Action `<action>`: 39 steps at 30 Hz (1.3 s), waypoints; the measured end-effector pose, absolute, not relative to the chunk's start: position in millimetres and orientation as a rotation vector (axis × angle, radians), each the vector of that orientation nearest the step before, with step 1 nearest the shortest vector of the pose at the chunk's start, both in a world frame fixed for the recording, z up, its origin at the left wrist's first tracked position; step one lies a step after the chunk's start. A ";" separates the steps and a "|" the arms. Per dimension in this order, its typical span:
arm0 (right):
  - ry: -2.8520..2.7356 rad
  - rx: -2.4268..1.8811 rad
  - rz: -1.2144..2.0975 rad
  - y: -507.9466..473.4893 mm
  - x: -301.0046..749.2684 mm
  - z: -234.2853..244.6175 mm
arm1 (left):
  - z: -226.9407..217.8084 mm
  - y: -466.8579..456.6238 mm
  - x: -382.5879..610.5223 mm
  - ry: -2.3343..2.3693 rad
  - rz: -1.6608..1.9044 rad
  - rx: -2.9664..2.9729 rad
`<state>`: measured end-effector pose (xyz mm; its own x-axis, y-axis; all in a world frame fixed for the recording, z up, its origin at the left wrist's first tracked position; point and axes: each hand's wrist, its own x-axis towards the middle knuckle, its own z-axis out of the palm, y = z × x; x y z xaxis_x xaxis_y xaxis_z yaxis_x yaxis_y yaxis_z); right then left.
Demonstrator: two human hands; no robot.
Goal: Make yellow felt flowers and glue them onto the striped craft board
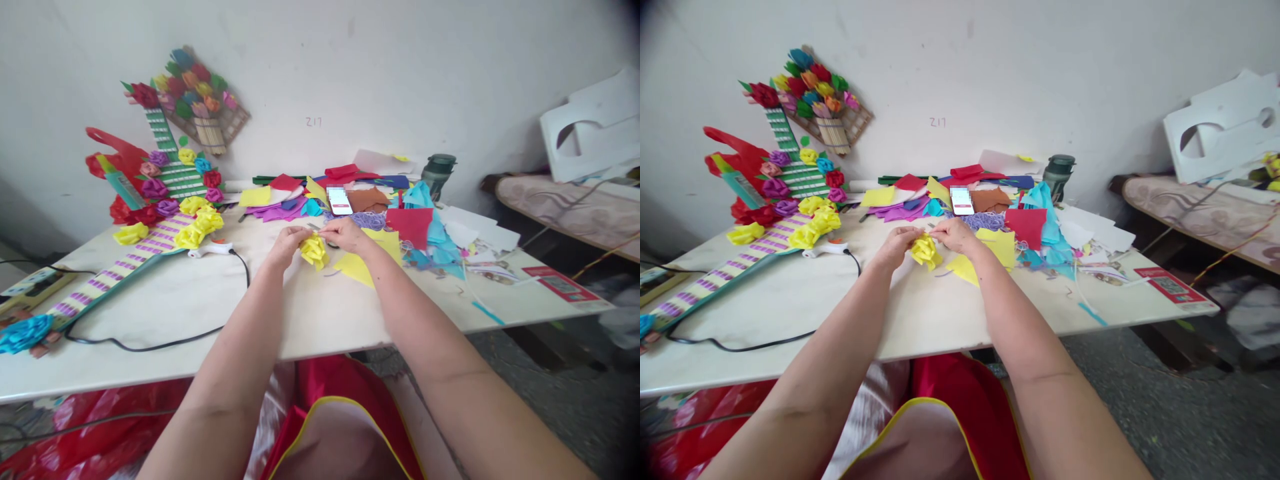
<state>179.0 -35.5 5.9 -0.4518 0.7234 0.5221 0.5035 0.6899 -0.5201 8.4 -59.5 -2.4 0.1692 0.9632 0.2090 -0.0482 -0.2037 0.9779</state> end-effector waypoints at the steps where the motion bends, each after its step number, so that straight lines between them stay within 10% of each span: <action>1: -2.142 -0.936 0.361 -35.3 178.3 5.6 | -2.6 -59.0 8.5 0.955 1.254 1.397; 39: -2.163 -0.956 0.488 -39.6 177.5 4.7 | -1.7 -60.7 4.9 0.966 1.232 1.454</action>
<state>177.5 -39.6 4.7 -0.4735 0.7539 0.4555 0.4856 0.6549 -0.5791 4.9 -60.7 -1.7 0.1755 0.9594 0.2210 -0.0136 -0.2221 0.9749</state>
